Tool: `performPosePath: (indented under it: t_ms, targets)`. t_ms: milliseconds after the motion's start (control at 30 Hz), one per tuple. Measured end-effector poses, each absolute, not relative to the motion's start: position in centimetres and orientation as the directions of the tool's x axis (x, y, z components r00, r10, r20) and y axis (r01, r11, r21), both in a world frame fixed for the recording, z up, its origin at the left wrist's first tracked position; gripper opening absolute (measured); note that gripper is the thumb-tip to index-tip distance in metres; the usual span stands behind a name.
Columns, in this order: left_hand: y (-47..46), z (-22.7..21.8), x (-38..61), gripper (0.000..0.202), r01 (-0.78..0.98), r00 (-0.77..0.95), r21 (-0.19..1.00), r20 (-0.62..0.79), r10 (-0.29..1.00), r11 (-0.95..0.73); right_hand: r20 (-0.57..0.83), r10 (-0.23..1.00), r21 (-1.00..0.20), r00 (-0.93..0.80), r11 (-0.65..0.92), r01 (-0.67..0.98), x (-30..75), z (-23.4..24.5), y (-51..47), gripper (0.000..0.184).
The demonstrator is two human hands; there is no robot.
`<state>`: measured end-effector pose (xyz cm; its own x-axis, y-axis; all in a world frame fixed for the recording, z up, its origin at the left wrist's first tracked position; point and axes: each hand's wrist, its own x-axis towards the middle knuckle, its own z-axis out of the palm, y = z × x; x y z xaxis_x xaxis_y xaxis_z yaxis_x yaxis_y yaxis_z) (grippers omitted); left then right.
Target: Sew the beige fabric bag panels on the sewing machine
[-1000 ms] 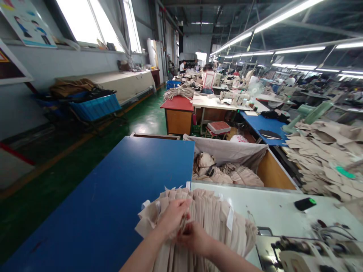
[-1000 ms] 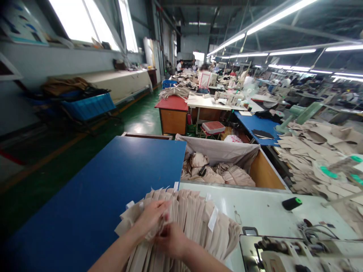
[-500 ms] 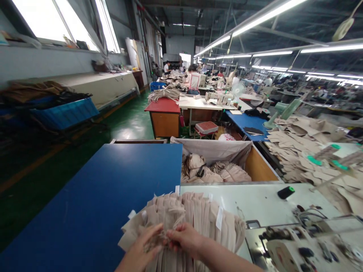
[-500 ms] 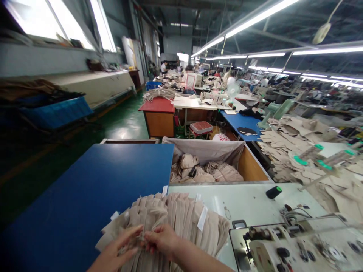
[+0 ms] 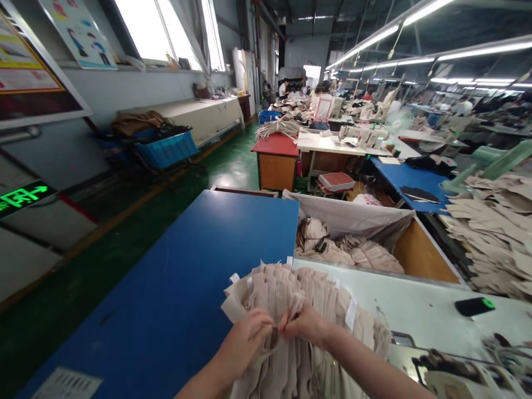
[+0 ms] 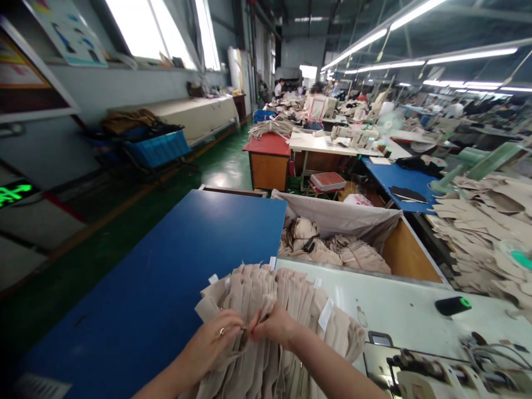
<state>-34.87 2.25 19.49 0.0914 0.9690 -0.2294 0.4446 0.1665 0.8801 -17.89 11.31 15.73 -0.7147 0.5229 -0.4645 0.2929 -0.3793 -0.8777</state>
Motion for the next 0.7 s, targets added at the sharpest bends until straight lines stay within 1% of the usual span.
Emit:
performPosePath:
  t_ms: [67,133,200,300,400,467,567,633,700]
  targets:
    - [2.8,18.8,-34.5,0.03,0.374,0.058,0.907,-0.232,0.971,0.195,-0.42,0.554,-0.907,-0.719,-0.275,0.318,-18.2,16.0,11.2,0.013]
    - [3.3,18.3,-33.8,0.034,0.319,0.066,0.924,-0.242,0.968,0.209,-0.364,0.59,-0.926,-0.721,-0.148,0.347,-18.3,16.4,11.2,0.011]
    - [3.7,17.8,-33.1,0.03,0.282,0.068,0.934,-0.247,0.967,0.219,-0.287,0.639,-0.926,-0.714,0.006,0.378,-18.2,16.6,11.2,0.011]
    - [4.0,17.2,-32.6,0.028,0.228,0.043,0.945,-0.25,0.967,0.234,-0.128,0.699,-0.877,-0.703,0.251,0.409,-18.1,16.5,11.1,0.011]
    - [4.3,16.9,-33.0,0.034,0.185,0.018,0.954,-0.244,0.97,0.237,0.017,0.711,-0.804,-0.703,0.427,0.413,-18.2,15.7,10.8,0.017]
    - [4.7,16.8,-33.2,0.033,0.17,0.029,0.957,-0.244,0.969,0.236,0.097,0.723,-0.761,-0.684,0.497,0.418,-18.2,14.7,10.5,0.018]
    - [5.3,16.7,-33.5,0.028,0.18,0.082,0.951,-0.271,0.959,0.253,0.194,0.744,-0.709,-0.64,0.557,0.432,-17.7,13.2,10.1,0.017]
    - [5.7,16.7,-33.5,0.024,0.22,0.091,0.937,-0.296,0.951,0.27,0.237,0.745,-0.68,-0.624,0.585,0.441,-17.3,12.4,10.0,0.012]
    - [5.9,17.0,-33.7,0.022,0.281,0.057,0.918,-0.306,0.95,0.278,0.263,0.738,-0.654,-0.622,0.61,0.447,-16.9,12.0,9.9,0.011]
